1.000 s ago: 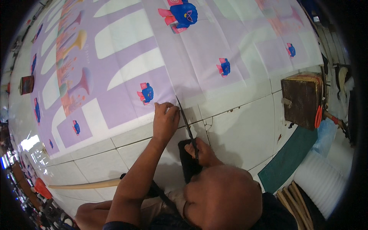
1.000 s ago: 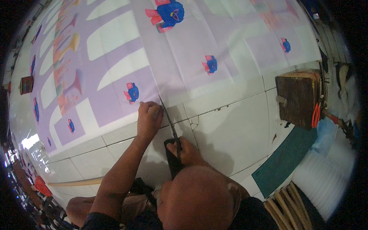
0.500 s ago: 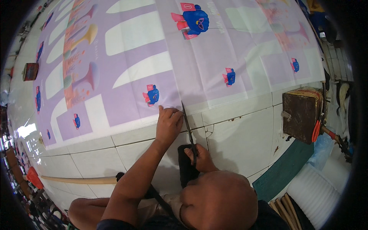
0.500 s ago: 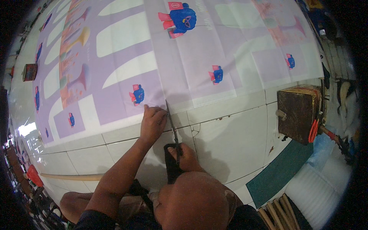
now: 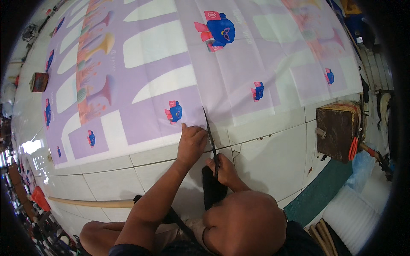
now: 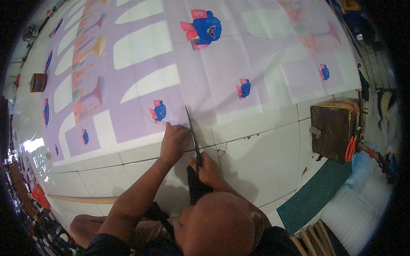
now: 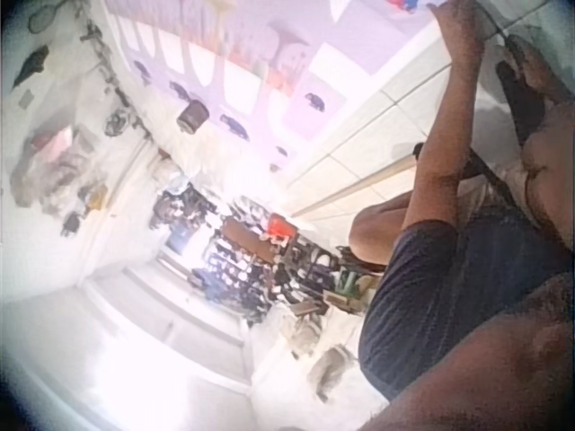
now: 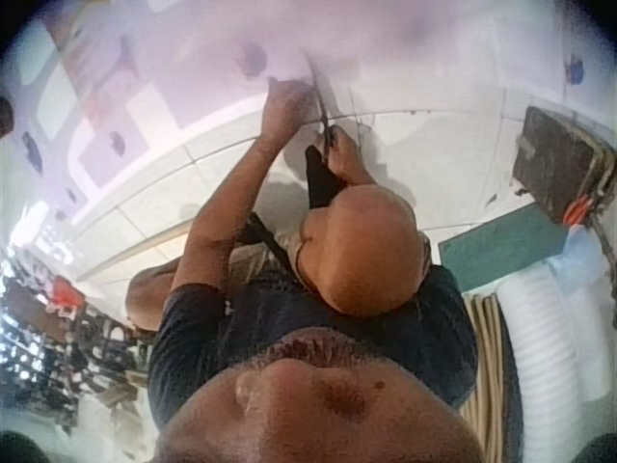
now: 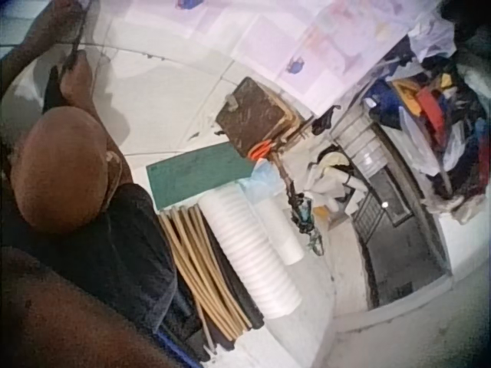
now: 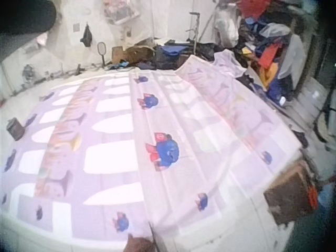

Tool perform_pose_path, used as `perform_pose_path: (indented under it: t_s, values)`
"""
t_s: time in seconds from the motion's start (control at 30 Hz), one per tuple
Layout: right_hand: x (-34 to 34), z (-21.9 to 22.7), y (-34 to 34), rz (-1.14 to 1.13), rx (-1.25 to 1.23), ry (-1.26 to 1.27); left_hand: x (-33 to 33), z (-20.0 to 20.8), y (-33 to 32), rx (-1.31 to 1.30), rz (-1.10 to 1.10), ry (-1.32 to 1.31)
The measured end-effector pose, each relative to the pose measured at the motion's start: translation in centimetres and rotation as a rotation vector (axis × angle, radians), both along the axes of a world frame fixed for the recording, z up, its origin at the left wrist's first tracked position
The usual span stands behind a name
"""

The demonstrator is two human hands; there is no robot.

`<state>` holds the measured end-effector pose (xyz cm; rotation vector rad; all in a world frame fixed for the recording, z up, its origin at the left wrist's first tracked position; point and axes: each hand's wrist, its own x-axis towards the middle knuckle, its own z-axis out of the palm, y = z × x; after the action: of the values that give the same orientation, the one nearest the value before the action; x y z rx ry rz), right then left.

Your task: The person measures a large printed fabric with a wooden stick, cuts a section using shears, and then applies adhesive to the edges using a metal spreader.

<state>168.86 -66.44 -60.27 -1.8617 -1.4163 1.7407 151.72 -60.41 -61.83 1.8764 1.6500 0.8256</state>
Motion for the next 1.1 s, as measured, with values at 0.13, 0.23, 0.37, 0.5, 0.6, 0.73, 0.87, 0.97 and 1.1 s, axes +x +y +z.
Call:
perform_pose_path:
  t_s: [0.13, 0.23, 0.37, 0.5, 0.6, 0.73, 0.87, 0.97, 1.1]
  values:
    - [-0.7, -0.1, -0.1, -0.009, -0.005, 0.002, -0.7, -0.3, -0.6, -0.020, -0.014, 0.039]
    - [-0.5, -0.1, -0.2, -0.008, 0.044, -0.014, -0.8, -0.1, -0.5, -0.040, -0.049, -0.007]
    - [-0.2, 0.4, 0.1, 0.006, 0.042, -0.042, -1.5, -0.5, -0.7, -0.001, -0.161, 0.067]
    - [-0.6, -0.3, 1.5, 0.002, 0.120, 0.021, -1.6, -0.1, -0.8, -0.001, -0.237, 0.183]
    - [-1.4, 0.6, 2.8, -0.018, 0.121, 0.061, -1.9, 0.2, -1.1, -0.026, -0.276, 0.272]
    - [-1.8, 0.0, 2.9, -0.021, 0.140, 0.018, -1.8, 0.4, -1.6, -0.028, -0.300, 0.334]
    - [-1.7, 0.0, 2.8, -0.010, 0.204, 0.010, -2.0, 0.0, -1.5, -0.007, -0.298, 0.302]
    - [-1.0, -0.2, 3.0, 0.006, 0.140, 0.033, -1.7, 0.6, -1.4, -0.030, -0.303, 0.316]
    - [-0.2, 0.2, 3.6, 0.002, 0.039, 0.086, -1.2, 1.0, -1.6, -0.082, -0.290, 0.331]
